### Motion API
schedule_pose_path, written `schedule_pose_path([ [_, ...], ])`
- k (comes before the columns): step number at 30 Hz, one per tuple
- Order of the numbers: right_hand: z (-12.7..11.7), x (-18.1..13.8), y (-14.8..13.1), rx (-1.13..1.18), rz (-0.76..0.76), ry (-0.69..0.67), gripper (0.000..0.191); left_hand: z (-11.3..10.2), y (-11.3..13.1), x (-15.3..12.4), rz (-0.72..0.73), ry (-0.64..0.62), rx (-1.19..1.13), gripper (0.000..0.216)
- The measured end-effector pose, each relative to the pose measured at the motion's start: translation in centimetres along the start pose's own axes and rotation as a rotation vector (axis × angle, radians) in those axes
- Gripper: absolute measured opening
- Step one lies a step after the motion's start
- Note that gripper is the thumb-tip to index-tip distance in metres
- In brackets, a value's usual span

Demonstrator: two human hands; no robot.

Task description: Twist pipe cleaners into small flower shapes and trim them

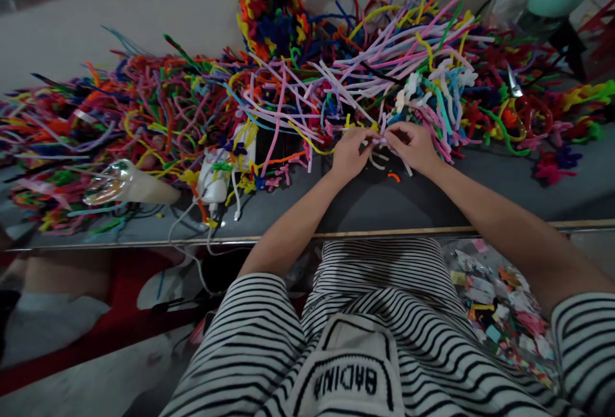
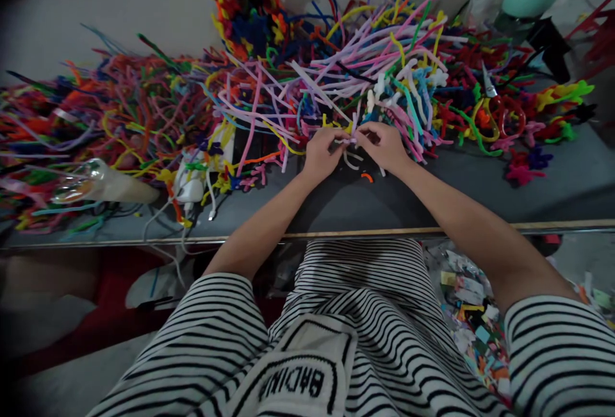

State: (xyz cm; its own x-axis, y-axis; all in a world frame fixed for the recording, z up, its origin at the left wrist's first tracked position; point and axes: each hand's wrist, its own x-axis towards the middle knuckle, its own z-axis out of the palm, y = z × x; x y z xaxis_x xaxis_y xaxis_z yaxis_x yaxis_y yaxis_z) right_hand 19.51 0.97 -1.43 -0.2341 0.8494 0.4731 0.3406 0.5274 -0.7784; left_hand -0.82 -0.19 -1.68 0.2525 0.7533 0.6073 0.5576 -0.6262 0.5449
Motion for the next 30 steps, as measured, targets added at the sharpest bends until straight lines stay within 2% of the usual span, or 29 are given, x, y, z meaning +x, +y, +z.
schedule_pose_path([
  [6, -0.1, 0.1, -0.3, -0.032, -0.012, 0.012, 0.054, -0.3, 0.2, 0.0, 0.107, -0.035, -0.001, 0.016],
  [12, -0.3, 0.1, -1.0, -0.079, -0.065, -0.030, 0.054, -1.2, 0.9, 0.0, 0.011, 0.037, -0.042, 0.029],
  [17, 0.0, -0.1, -0.5, -0.120, -0.194, -0.074, 0.043, -0.6, 0.5, 0.1, 0.010, -0.022, -0.175, 0.041],
  [22, -0.2, -0.3, -0.7, -0.156, -0.157, -0.087, 0.032, -0.1, 0.5, 0.1, -0.063, -0.005, -0.269, 0.037],
  [25, -0.2, -0.2, -1.0, -0.158, -0.117, -0.087, 0.027, -0.4, 0.7, 0.1, -0.075, 0.057, -0.228, 0.042],
  [30, 0.3, -0.1, -0.9, -0.220, -0.089, -0.164, 0.023, -0.8, -0.8, 0.3, -0.222, 0.294, -0.197, 0.055],
])
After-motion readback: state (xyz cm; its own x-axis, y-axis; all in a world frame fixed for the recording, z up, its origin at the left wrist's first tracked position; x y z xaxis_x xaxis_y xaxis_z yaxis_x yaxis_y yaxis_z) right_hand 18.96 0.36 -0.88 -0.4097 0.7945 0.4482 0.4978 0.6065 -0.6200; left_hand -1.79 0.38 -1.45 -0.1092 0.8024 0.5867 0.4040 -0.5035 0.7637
